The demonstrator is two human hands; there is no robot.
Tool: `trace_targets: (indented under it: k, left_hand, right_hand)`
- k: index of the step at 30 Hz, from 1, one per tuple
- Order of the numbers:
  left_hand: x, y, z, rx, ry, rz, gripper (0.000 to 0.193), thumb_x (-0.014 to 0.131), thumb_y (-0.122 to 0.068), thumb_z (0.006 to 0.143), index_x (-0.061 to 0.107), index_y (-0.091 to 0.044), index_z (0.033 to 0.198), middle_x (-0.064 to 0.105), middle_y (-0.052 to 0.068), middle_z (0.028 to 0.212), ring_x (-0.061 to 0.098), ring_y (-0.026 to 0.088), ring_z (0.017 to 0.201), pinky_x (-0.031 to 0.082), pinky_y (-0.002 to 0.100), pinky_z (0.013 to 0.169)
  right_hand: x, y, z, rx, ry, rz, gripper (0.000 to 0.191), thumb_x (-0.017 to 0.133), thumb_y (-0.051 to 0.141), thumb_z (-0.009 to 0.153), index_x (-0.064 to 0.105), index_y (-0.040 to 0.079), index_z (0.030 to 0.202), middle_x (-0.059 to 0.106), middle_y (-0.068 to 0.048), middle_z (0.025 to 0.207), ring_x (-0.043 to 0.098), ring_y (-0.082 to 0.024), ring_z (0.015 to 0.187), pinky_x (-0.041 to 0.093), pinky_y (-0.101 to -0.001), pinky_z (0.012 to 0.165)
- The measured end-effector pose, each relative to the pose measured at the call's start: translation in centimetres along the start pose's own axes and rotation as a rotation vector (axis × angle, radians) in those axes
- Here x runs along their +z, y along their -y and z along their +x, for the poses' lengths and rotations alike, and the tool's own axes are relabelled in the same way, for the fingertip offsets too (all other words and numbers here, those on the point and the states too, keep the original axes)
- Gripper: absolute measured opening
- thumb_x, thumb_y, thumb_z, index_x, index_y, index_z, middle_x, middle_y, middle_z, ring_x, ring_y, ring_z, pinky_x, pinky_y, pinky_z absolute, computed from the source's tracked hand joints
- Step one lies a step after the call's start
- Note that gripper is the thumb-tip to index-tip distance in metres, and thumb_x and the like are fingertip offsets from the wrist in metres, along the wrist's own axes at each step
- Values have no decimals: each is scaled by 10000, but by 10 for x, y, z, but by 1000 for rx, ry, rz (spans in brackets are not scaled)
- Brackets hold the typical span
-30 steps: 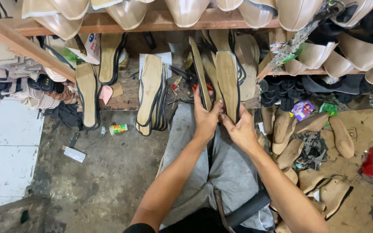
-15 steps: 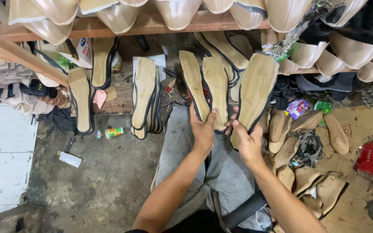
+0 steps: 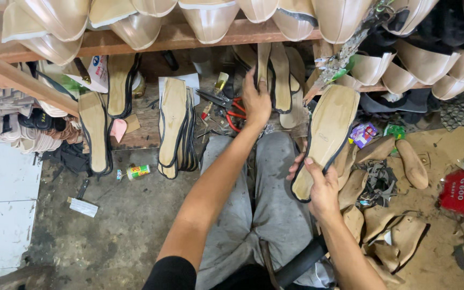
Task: The person trims the edges of shoe insoles using red-handled scissors. They repeatedly pick up insoles, align them with a black insole template, and cut along the edges to match the shape. The person handles multiple insoles one at a time, placing trimmed pieces aside.
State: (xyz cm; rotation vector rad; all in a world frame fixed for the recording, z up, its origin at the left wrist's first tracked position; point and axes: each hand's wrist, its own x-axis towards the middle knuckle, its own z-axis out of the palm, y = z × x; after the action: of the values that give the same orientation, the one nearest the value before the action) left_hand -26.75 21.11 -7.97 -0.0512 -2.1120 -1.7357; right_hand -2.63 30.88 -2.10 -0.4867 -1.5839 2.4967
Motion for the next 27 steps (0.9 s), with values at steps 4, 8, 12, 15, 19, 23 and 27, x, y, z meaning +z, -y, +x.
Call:
trace_targets:
  k: [4, 8, 12, 15, 19, 23, 27]
  left_hand:
    - [-8, 0, -1, 82, 56, -56, 506, 624, -144, 972, 509, -21, 1449, 603, 236, 1386, 577, 398, 1300, 424, 449, 1135]
    - [-26, -23, -19, 94, 62, 166, 585, 683, -141, 944, 475, -32, 1480, 559, 260, 1398, 506, 400, 1309, 393, 470, 1125]
    - [-54, -49, -84, -257, 577, -701, 704, 610, -191, 985, 232, -146, 1578, 451, 116, 1480, 495, 287, 1338, 421, 406, 1122]
    - [-62, -64, -126, -582, 521, -978, 523, 538, -283, 1071, 410, -91, 1540, 611, 181, 1382, 620, 294, 1233, 516, 410, 1057]
    - [-88, -67, -130, -808, 652, -1139, 565, 433, -399, 1146, 454, 40, 1502, 598, 254, 1411, 673, 338, 1148, 591, 446, 976]
    - [-91, -69, -140, -851, 791, -1274, 701, 344, -547, 1101, 432, -23, 1558, 559, 206, 1499, 660, 299, 1198, 582, 380, 857]
    - [-71, -64, -148, -874, 814, -1341, 703, 378, -554, 1117, 408, -30, 1585, 547, 242, 1516, 635, 287, 1252, 547, 365, 841]
  right_hand:
    - [-6, -1, 3, -40, -26, -18, 411, 541, 166, 1041, 402, 20, 1399, 645, -112, 1049, 658, -230, 843, 588, -393, 681]
    - [0, 8, 5, -139, -5, -255, 606, 598, 73, 978, 378, 69, 1542, 578, -81, 1153, 562, -200, 957, 494, -326, 767]
    - [15, 27, 0, -540, 81, -850, 778, 710, -30, 832, 397, 52, 1540, 535, -125, 1263, 556, -305, 1165, 436, -374, 1046]
    - [23, 31, -12, -510, 182, -920, 770, 767, 30, 768, 468, 6, 1478, 523, -160, 1228, 544, -301, 1152, 439, -395, 1014]
    - [-21, 29, -10, -398, 233, -834, 332, 725, 84, 917, 701, 25, 1243, 681, -125, 1178, 649, -237, 1150, 496, -358, 1019]
    - [-121, -5, 33, -151, -153, -473, 235, 603, 103, 1039, 696, 1, 1228, 727, -85, 968, 679, -160, 888, 549, -285, 855]
    - [-216, -71, 80, 91, -420, -176, 259, 513, 61, 1000, 670, 27, 1204, 711, -75, 910, 663, -162, 781, 537, -305, 693]
